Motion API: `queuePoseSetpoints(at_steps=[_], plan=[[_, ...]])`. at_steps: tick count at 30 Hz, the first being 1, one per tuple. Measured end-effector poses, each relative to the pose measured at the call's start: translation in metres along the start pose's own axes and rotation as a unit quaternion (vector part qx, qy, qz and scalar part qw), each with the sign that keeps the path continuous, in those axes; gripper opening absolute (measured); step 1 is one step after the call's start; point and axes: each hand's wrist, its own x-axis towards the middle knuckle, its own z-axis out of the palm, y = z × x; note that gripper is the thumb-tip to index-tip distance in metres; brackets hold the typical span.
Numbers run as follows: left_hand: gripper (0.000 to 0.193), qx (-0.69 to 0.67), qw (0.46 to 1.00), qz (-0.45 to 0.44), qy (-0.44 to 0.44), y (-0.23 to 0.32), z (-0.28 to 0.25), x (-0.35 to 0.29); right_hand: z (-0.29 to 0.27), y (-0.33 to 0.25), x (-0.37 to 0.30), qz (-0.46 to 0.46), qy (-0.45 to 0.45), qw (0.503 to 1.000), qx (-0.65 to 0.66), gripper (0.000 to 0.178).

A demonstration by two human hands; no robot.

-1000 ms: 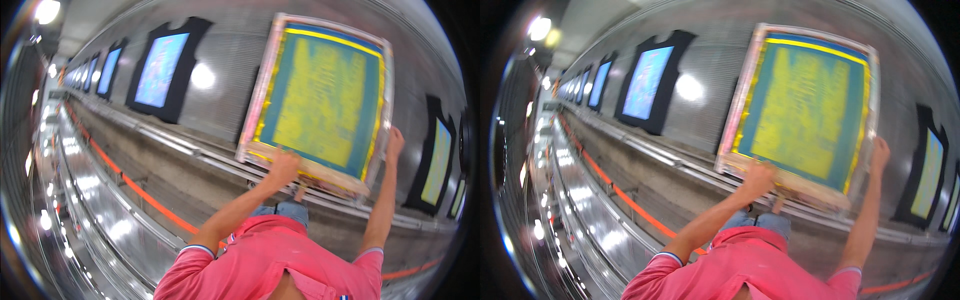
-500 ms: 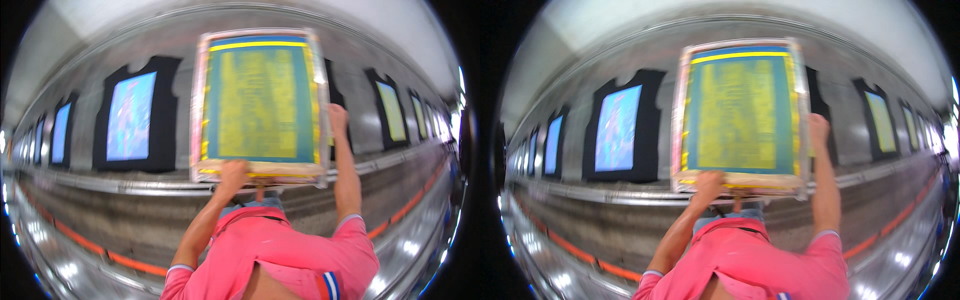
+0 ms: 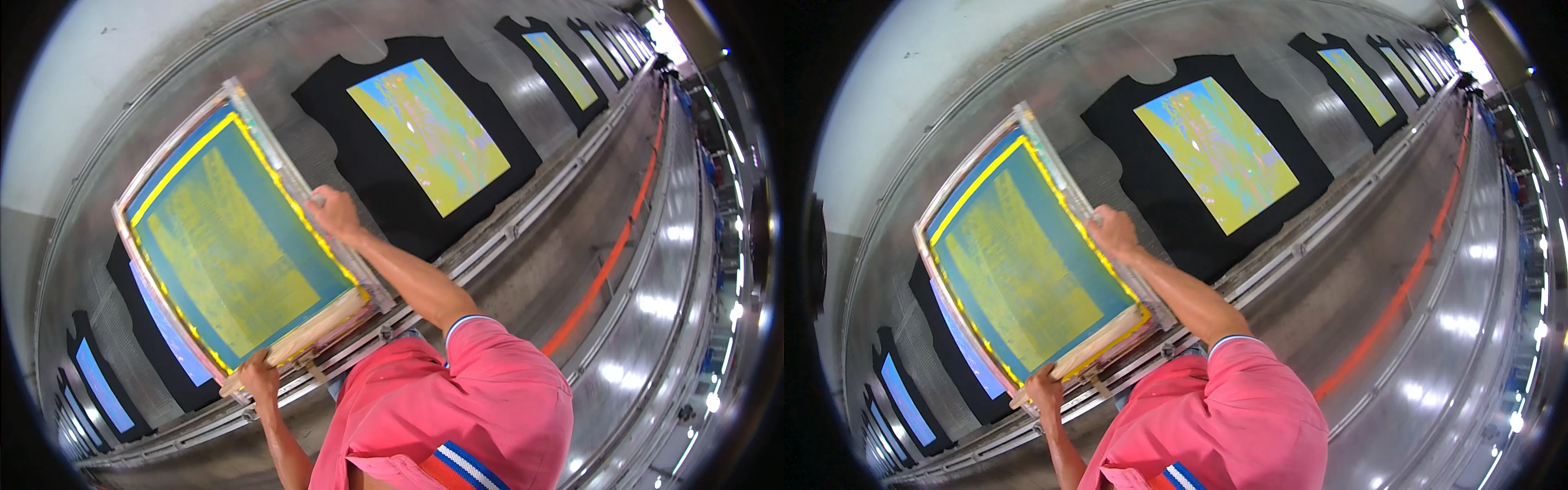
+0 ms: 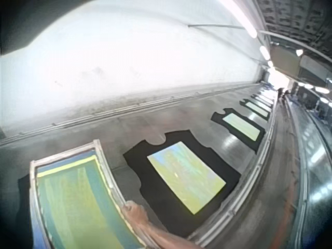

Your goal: The person performs screen printing on a series of black t-shirts laid out on a conveyor. They repeatedly apply yellow ink to a screen, pull it across the fabric with a squeegee, and lift the screen to reveal the printed design.

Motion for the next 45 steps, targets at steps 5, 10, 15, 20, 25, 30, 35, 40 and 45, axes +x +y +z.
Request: queuePoseSetpoints(at_steps=[5,10,15,20,25,30,35,40,45], plan=[[0.024,0.004,0.999,-0.008,-0.046,-0.033,0.015,-0.005,0.026,0.019,-0.022,0.051,-0.024,0.998,0.031,0.035],[0.024,0.027,0.994,-0.049,-0.092,-0.024,0.010,0.009,0.043,0.033,-0.018,0.019,-0.004,1.000,0.017,0.030],[0.028,0.027,0.997,-0.021,-0.076,-0.050,0.052,0.005,0.074,0.058,-0.019,0.014,0.028,0.999,0.034,0.026],[0.027,0.002,0.993,-0.045,-0.109,-0.061,0.051,0.005,0.097,0.062,-0.024,0.005,0.040,0.999,0.028,0.025],[0.028,0.002,0.989,-0.064,-0.135,-0.077,0.052,0.007,0.119,0.071,-0.028,0.007,0.049,0.998,0.035,0.024],[0.031,0.015,0.995,-0.035,-0.094,-0.075,0.052,0.007,0.120,0.073,-0.025,0.004,0.059,0.998,0.001,0.022],[0.030,0.064,0.994,-0.016,-0.084,-0.079,0.054,0.011,0.125,0.073,-0.024,0.024,0.049,0.998,-0.011,0.023],[0.020,0.079,0.992,-0.030,-0.089,-0.082,0.063,0.015,0.126,0.075,-0.017,0.084,0.003,0.996,-0.034,0.024],[0.014,0.066,0.996,0.021,-0.056,-0.111,0.064,0.008,0.142,0.072,-0.030,0.092,-0.034,0.995,-0.001,0.021]])
